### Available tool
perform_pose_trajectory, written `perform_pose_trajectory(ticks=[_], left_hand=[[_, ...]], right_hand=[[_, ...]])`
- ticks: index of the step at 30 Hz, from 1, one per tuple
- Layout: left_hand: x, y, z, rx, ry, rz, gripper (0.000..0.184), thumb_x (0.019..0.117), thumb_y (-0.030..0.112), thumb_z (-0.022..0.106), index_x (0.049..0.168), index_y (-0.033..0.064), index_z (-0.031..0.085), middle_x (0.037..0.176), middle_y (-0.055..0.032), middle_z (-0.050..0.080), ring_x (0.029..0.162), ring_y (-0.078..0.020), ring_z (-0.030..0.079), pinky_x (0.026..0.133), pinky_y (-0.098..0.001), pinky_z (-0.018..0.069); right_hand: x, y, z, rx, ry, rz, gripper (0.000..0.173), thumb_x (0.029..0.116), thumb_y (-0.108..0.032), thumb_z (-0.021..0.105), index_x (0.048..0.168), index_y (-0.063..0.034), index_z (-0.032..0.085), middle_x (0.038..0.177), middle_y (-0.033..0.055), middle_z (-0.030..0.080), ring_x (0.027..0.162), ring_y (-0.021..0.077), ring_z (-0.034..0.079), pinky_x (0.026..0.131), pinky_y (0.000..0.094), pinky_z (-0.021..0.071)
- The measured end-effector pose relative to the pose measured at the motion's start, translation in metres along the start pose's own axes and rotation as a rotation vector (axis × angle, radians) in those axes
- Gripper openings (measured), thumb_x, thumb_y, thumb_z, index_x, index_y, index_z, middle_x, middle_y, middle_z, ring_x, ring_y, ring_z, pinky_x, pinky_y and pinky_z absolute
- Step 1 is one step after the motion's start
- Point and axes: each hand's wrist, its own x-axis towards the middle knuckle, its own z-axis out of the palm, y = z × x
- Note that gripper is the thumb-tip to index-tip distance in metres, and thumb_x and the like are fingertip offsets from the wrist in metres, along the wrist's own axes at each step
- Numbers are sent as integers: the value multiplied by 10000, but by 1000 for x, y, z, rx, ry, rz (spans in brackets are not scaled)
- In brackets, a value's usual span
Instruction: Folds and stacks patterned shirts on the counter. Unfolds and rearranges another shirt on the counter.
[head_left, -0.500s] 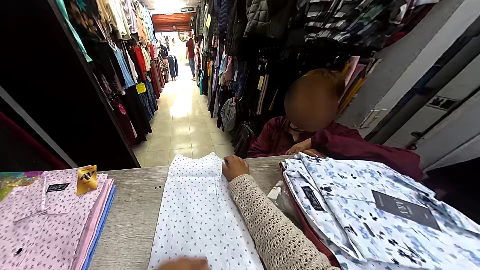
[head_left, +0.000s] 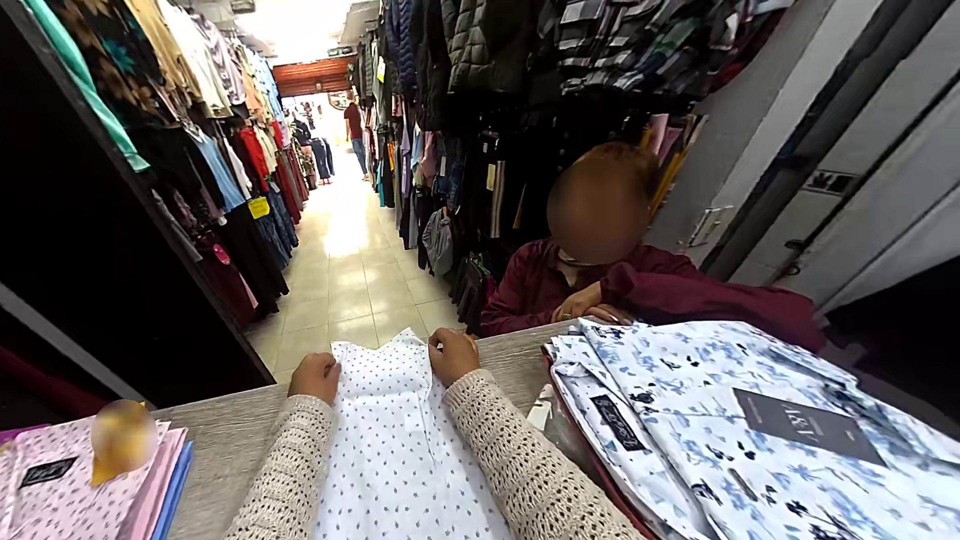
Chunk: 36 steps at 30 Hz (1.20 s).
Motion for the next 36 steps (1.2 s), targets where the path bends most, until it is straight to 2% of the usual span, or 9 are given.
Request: perform_pose_trajectory(ticks=[5,8,16,21,24,27,29,31,36], left_hand=[[-34,38,-44,-13,-128,-312,325,1065,91,489,1306,-99,597,1409,-277,557,1379,-357,475,1160,-464,306],[-7,-36,-2,-16,185,-150,212,1009,81,589,1102,-71,704,1124,-281,682,1130,-426,633,1013,-573,453],[-28,-63,-18,-107,-7,-89,385,1022,315,630,999,-61,707,972,-244,690,972,-386,657,911,-593,470],[-49,-65,-20,-18,-243,-3,423,980,363,680,939,-57,681,874,-221,663,852,-358,637,823,-573,481],[-62,-63,-27,-95,-229,-19,348,1016,260,635,990,-83,688,941,-248,667,914,-362,636,883,-555,473],[-68,-71,-33,-292,-94,-173,274,1015,213,640,967,-47,709,931,-226,681,923,-346,641,889,-572,472],[-64,-88,-25,-267,-46,-212,255,997,222,656,905,-11,706,872,-197,674,868,-330,635,824,-577,472],[-63,-89,-28,-119,-93,-239,257,1013,196,592,1042,-31,710,1021,-248,690,1016,-400,650,919,-618,462],[-71,-66,-36,-76,11,-224,339,1029,277,619,1092,-47,692,1054,-238,691,1050,-395,647,954,-586,456]], right_hand=[[-3,-4,-4,-20,-43,41,292,1037,-150,551,1169,88,655,1223,261,657,1246,385,584,1159,566,309],[4,4,4,-64,-30,26,274,1037,-180,568,1139,52,672,1192,225,669,1221,358,596,1164,571,298],[-7,8,6,83,131,-198,380,1040,-227,571,911,101,713,1090,294,664,1090,439,627,948,588,474],[-27,-30,-5,44,-388,-44,517,1056,-427,538,943,49,702,816,156,701,729,261,665,752,483,530],[-28,-33,4,230,-445,-31,282,984,-221,691,1083,43,678,822,106,713,685,161,661,715,369,553],[-27,-28,15,483,-300,-25,140,956,-81,694,1019,39,659,763,74,670,632,99,621,650,293,544],[-27,-27,20,563,-254,45,108,972,-54,669,1016,42,649,789,82,685,653,100,660,671,278,579],[-25,-25,20,519,-205,56,119,1004,-60,622,1070,39,639,859,106,712,730,131,694,728,309,585],[-14,-8,12,98,-19,-130,311,1006,-192,648,1171,71,665,1196,278,635,1068,403,644,953,545,505]])
